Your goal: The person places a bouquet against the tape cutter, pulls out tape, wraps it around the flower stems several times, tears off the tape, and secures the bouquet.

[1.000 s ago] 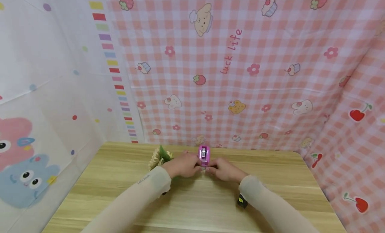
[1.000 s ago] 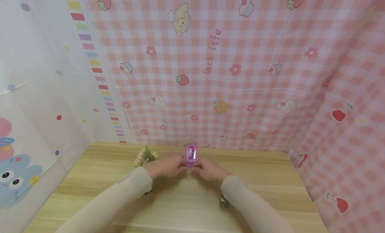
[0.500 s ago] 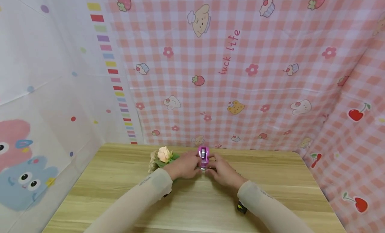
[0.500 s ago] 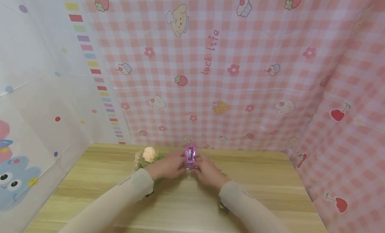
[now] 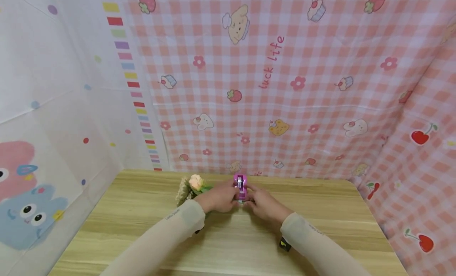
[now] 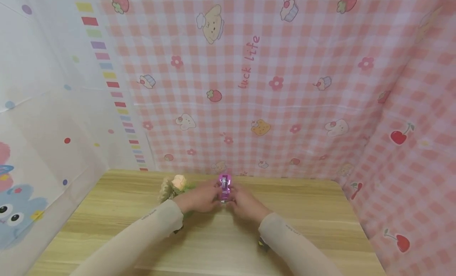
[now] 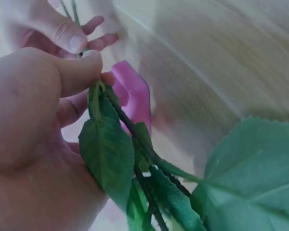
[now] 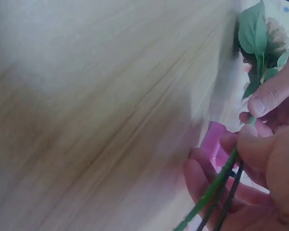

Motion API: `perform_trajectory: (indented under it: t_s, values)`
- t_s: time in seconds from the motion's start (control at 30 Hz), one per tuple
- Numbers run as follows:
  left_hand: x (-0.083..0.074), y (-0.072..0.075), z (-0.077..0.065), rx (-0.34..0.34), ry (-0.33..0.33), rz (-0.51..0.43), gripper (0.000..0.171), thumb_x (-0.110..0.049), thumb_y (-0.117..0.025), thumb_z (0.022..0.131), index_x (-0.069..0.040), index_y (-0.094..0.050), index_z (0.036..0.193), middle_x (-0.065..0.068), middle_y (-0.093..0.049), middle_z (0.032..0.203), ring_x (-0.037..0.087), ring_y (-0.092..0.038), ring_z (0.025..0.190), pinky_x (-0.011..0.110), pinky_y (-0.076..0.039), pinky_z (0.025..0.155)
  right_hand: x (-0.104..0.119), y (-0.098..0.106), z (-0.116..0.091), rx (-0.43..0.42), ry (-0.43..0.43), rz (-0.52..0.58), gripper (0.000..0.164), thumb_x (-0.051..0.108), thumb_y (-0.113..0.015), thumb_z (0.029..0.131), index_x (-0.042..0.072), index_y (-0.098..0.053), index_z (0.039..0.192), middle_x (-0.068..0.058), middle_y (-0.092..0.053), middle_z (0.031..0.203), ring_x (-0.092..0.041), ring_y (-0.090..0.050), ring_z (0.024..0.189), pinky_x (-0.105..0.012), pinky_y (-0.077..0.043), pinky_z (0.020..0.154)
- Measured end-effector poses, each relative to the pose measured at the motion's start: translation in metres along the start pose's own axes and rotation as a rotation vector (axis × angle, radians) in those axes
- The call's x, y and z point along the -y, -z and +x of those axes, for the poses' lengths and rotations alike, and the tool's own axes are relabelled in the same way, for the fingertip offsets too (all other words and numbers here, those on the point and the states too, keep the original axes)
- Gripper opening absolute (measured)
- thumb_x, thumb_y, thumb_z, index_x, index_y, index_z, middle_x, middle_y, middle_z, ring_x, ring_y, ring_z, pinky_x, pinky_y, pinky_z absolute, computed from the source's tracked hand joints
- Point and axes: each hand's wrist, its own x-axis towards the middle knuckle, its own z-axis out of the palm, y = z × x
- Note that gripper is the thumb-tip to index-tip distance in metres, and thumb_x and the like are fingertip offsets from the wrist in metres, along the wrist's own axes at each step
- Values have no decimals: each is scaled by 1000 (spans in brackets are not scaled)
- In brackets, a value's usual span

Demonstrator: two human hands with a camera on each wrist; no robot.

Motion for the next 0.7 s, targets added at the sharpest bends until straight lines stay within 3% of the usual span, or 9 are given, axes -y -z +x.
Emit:
perform_trajectory:
  t_s: [0.1,0.2,0.3,0.4,0.53,0.63,0.7]
  values:
    - [-1,-1,1,11,0,-16,13,-26,-77,104,-15,-71,101,16,-63,140,18,-66,100,40,-61,97,1,1,0,33,-21,8,12,8,-71,106,3,-78,114,-25,-57,163,-38,-73,123,-51,-60,110]
    - [-3,-1,2,29,1,-53,13,-26,-77,104,-17,-69,99,16,-60,139,17,-64,96,37,-60,91,4,5,-2,60,-45,42,8,5,-70,105,4,-74,99,-28,-65,153,-23,-71,93,-38,-63,87]
    - [-2,-3,-1,51,1,-96,15,-26,-79,103,-18,-69,96,16,-57,143,15,-61,92,33,-56,85,8,8,-3,105,-69,50,20,7,-71,106,9,-67,86,-28,-56,162,-14,-59,77,-29,-54,73]
    - [-1,-1,-3,64,0,-108,15,-28,-81,102,-20,-70,95,18,-52,157,17,-61,96,34,-55,86,12,12,-3,150,-78,40,25,9,-71,106,11,-64,83,-26,-43,173,-12,-55,72,-27,-49,68]
    - [2,-2,-5,87,-9,-109,17,-32,-81,101,-25,-69,91,18,-40,173,27,-64,122,47,-55,108,15,15,-2,208,-76,52,28,12,-71,107,11,-62,80,-26,-36,176,-12,-53,70,-26,-47,66]
    - [4,-2,-7,103,-12,-140,21,-34,-82,100,-29,-67,88,17,-33,179,37,-56,146,60,-41,127,17,17,-2,240,-74,60,30,13,-71,107,12,-60,79,-26,-33,177,-11,-51,69,-26,-46,66]
    - [5,0,-10,119,-5,-177,21,-35,-82,100,-29,-66,87,18,-26,182,44,-47,157,66,-32,132,17,18,-1,250,-67,62,30,13,-72,107,11,-62,79,-27,-33,177,-12,-51,70,-27,-48,70]
